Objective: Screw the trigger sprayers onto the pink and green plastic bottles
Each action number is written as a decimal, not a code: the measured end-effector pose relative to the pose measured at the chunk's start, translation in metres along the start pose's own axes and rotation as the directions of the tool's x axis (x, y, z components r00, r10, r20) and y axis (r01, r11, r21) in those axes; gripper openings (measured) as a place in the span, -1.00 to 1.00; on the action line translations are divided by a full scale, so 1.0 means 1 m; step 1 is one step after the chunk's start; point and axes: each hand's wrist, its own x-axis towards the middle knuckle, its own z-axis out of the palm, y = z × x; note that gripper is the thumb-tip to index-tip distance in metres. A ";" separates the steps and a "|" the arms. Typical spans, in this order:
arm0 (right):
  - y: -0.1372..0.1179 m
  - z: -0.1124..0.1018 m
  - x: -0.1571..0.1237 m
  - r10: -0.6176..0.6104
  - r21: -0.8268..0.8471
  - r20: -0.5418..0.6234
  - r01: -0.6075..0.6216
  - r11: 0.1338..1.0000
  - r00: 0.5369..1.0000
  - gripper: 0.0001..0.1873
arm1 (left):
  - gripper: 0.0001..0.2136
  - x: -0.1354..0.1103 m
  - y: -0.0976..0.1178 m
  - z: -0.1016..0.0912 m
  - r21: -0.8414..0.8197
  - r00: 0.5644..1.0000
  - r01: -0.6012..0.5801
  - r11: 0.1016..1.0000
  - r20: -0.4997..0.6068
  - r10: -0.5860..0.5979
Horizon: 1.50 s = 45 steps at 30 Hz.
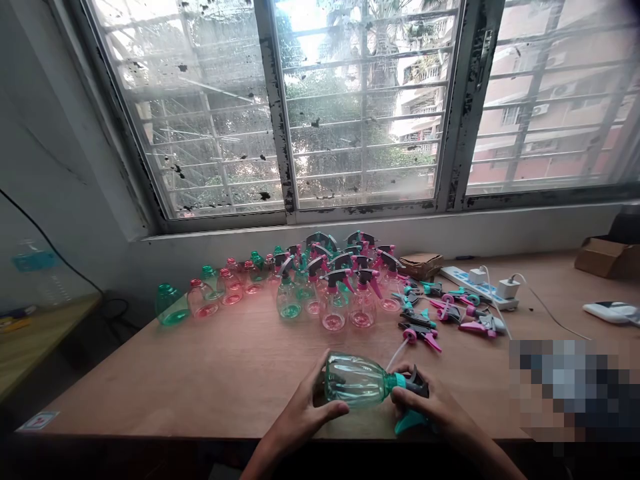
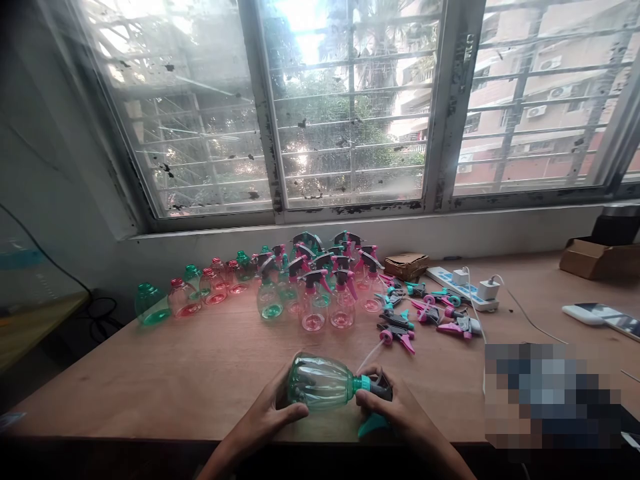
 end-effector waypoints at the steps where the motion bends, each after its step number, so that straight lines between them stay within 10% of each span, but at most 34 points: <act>1: -0.001 0.000 0.000 0.001 0.012 -0.004 -0.001 1.000 1.000 -0.53 | -0.08 0.000 0.001 0.000 0.006 1.000 0.004 1.000 0.017 -0.004; 18: -0.001 -0.001 -0.001 0.016 0.046 -0.004 -0.016 0.999 1.000 -0.55 | -0.07 0.001 0.001 -0.005 -0.027 0.995 -0.034 0.999 0.089 0.036; 26: -0.002 0.000 -0.001 -0.007 0.044 0.007 0.007 0.999 1.000 -0.57 | -0.06 0.002 -0.003 -0.003 0.031 0.998 0.025 0.999 -0.058 -0.023; 45: -0.003 -0.002 -0.001 -0.005 0.095 0.002 0.005 0.995 1.000 -0.57 | -0.07 -0.001 -0.002 -0.003 -0.029 0.995 -0.042 0.999 0.091 0.044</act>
